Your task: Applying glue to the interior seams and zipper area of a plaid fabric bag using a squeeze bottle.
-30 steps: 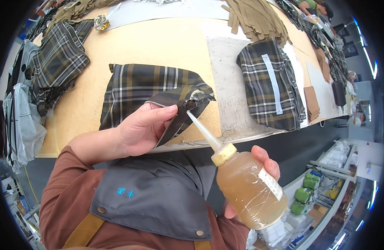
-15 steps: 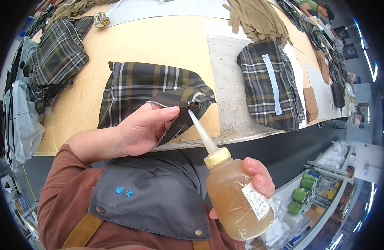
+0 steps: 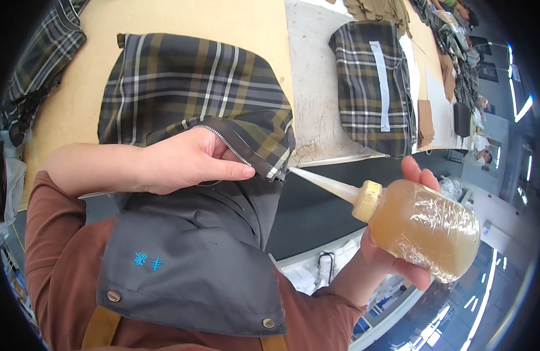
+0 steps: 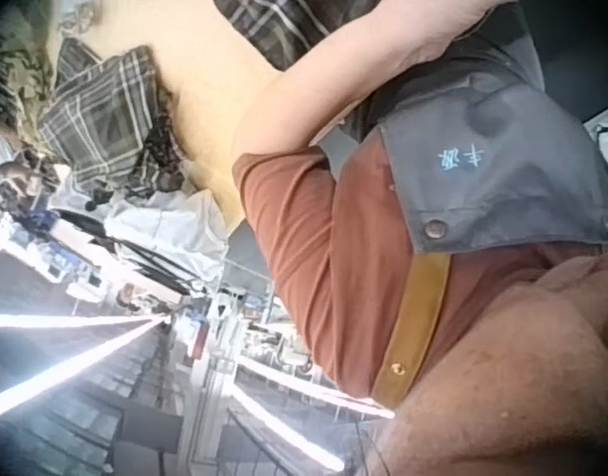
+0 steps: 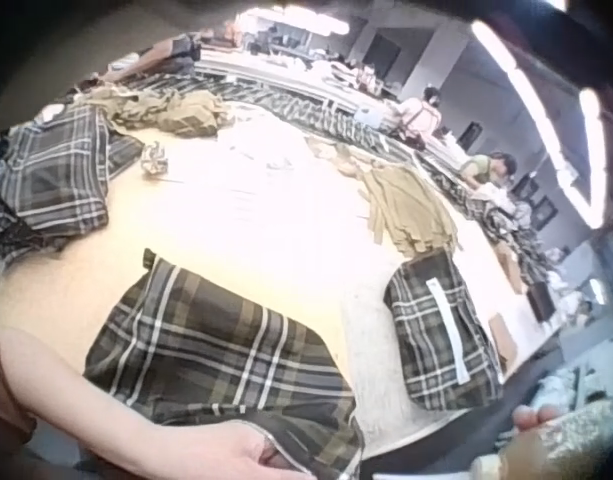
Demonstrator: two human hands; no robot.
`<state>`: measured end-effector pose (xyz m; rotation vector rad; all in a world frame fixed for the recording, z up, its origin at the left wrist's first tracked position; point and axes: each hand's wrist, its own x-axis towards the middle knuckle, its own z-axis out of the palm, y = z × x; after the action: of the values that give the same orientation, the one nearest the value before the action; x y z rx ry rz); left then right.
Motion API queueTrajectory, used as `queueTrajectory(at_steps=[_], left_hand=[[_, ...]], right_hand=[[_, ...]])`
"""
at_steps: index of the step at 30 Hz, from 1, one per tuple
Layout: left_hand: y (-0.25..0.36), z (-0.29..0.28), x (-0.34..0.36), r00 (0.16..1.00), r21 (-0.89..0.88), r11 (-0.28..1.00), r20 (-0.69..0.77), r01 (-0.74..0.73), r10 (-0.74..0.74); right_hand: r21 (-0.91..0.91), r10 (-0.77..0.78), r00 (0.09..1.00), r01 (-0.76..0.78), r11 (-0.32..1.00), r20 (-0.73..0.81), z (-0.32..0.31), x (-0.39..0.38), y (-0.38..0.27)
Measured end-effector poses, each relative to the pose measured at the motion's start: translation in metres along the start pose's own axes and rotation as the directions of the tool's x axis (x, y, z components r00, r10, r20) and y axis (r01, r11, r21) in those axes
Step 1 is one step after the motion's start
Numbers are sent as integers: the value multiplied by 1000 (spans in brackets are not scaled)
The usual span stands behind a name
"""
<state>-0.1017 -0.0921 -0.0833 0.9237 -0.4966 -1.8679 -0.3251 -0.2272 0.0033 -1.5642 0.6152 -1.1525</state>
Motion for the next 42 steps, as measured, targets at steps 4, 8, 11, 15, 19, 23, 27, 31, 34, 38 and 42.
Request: queueTrajectory(at_steps=[4, 8, 11, 15, 19, 23, 27, 31, 34, 38, 42], left_hand=[[-2, -9, 8, 994, -2, 998, 87, 62, -62], [-5, -9, 10, 997, 230, 971, 18, 67, -73], [4, -6, 4, 1000, 372, 928, -11, 29, -26], [4, -6, 3, 1000, 458, 889, -12, -10, 18], [3, -5, 1, 999, 497, 867, -2, -36, 42], [7, -4, 0, 999, 501, 865, 0, -40, 46], [4, -5, 2, 1000, 544, 839, -15, 11, -3], [1, -6, 3, 1000, 565, 825, -23, 22, -11], [1, -5, 2, 1000, 564, 826, -27, 20, -5], [3, -5, 2, 1000, 573, 820, -19, 15, -5], [5, -4, 2, 1000, 559, 829, -20, 25, -16]], right_hand=[[-120, 91, 995, -85, 989, 50, 8, 2, -1], [-234, 156, 976, -117, 965, 154, 2, 6, -5], [-293, 169, 968, -110, 950, 186, 5, 7, -6], [-330, 123, 968, -45, 943, 220, 14, 10, -4], [-192, 138, 875, -53, 980, 464, 1, 20, 3], [-114, 99, 860, -48, 992, 501, 3, 19, 6], [-2, 44, 821, -52, 999, 569, 5, 19, 6], [-116, 123, 772, -65, 991, 624, -4, 21, -2], [-274, 157, 826, -4, 962, 541, -6, 17, -7], [-151, 120, 815, -41, 988, 566, -6, 18, -5], [-86, 66, 800, -18, 996, 597, -2, 17, 3]])
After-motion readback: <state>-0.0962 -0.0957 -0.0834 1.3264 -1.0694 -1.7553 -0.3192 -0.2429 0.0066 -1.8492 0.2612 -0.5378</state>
